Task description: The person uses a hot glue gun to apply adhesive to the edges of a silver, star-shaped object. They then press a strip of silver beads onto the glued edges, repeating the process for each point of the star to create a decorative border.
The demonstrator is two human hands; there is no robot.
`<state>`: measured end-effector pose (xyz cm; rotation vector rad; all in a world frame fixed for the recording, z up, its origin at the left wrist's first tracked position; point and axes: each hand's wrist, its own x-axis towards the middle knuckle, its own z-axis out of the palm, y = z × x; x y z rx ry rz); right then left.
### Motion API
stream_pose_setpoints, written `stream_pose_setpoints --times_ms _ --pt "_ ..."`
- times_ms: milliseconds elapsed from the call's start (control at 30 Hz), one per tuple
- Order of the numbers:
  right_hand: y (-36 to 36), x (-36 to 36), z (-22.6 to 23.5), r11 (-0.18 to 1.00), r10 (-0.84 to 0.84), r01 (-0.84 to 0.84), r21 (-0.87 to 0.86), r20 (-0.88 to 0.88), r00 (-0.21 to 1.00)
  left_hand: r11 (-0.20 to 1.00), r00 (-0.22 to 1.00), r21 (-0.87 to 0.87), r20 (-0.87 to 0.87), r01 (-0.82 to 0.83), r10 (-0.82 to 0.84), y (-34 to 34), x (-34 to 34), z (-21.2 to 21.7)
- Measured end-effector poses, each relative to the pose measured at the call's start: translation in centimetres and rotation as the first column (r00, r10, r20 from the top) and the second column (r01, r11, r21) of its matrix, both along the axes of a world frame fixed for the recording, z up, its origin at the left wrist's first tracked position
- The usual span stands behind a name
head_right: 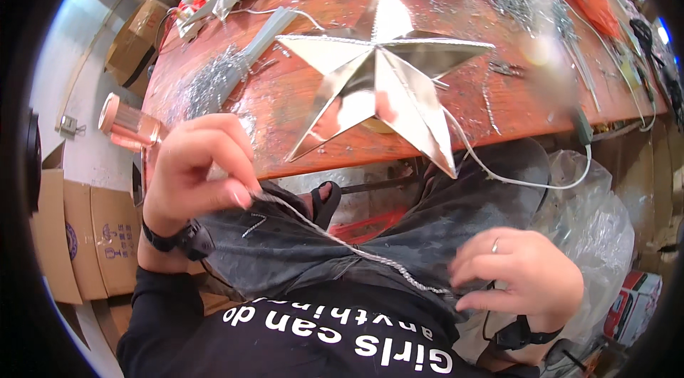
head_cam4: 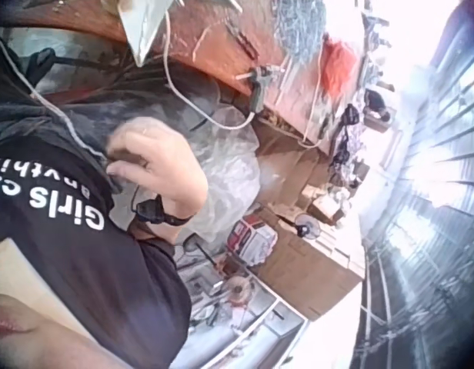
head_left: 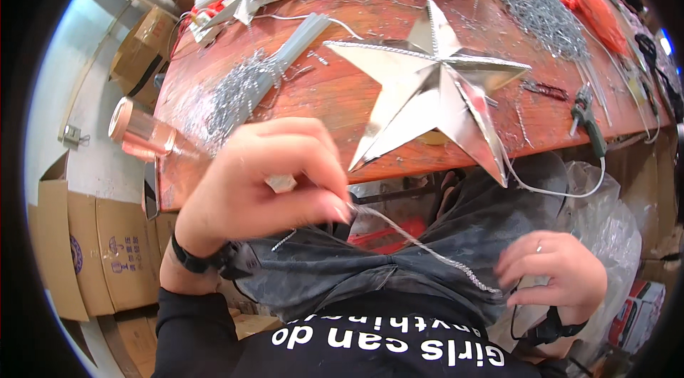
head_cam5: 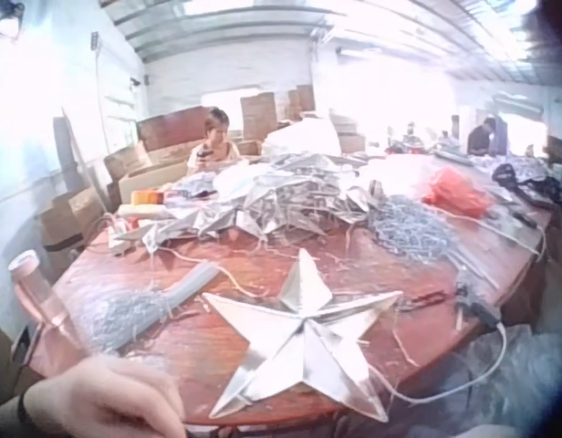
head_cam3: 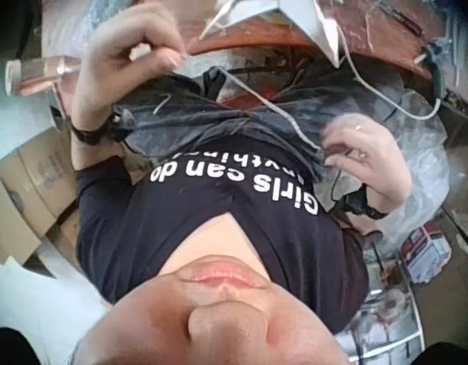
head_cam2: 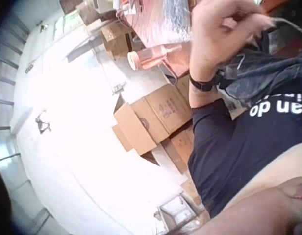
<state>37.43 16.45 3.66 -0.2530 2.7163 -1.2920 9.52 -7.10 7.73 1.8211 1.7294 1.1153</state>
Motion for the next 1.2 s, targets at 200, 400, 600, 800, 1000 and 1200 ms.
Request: stream_pose_setpoints --times_ms 200,400,600,800,1000,1200 --pt "-5.1 -4.2 0.8 0.714 -0.435 0.346 -0.609 0.002 0.901 0.99 0.992 -0.103 0.086 0.099 -0.09 5.1 5.3 0.7" --pt "-4.7 -4.3 0.8 0.478 -0.603 0.587 -0.653 0.242 0.76 0.937 0.975 -0.35 0.207 -0.008 0.086 6.6 4.0 0.8" --pt "-4.0 -4.5 0.9 0.371 -0.662 0.619 -0.692 0.27 0.699 0.92 0.836 -0.391 0.511 0.021 0.198 7.2 3.0 0.4" --pt "-3.5 -4.6 1.1 0.382 -0.653 0.637 -0.67 0.292 0.699 0.906 0.864 -0.422 0.47 0.038 0.183 8.3 2.7 0.5" --pt "-3.1 -4.6 1.1 0.438 -0.619 0.619 -0.652 0.281 0.733 0.864 0.607 -0.476 0.739 0.165 0.292 8.4 3.1 0.9" --pt "-2.7 -5.8 1.6 0.548 -0.473 0.457 -0.7 0.191 0.86 0.974 0.99 -0.226 0.127 -0.022 0.052 9.0 1.9 -0.1"
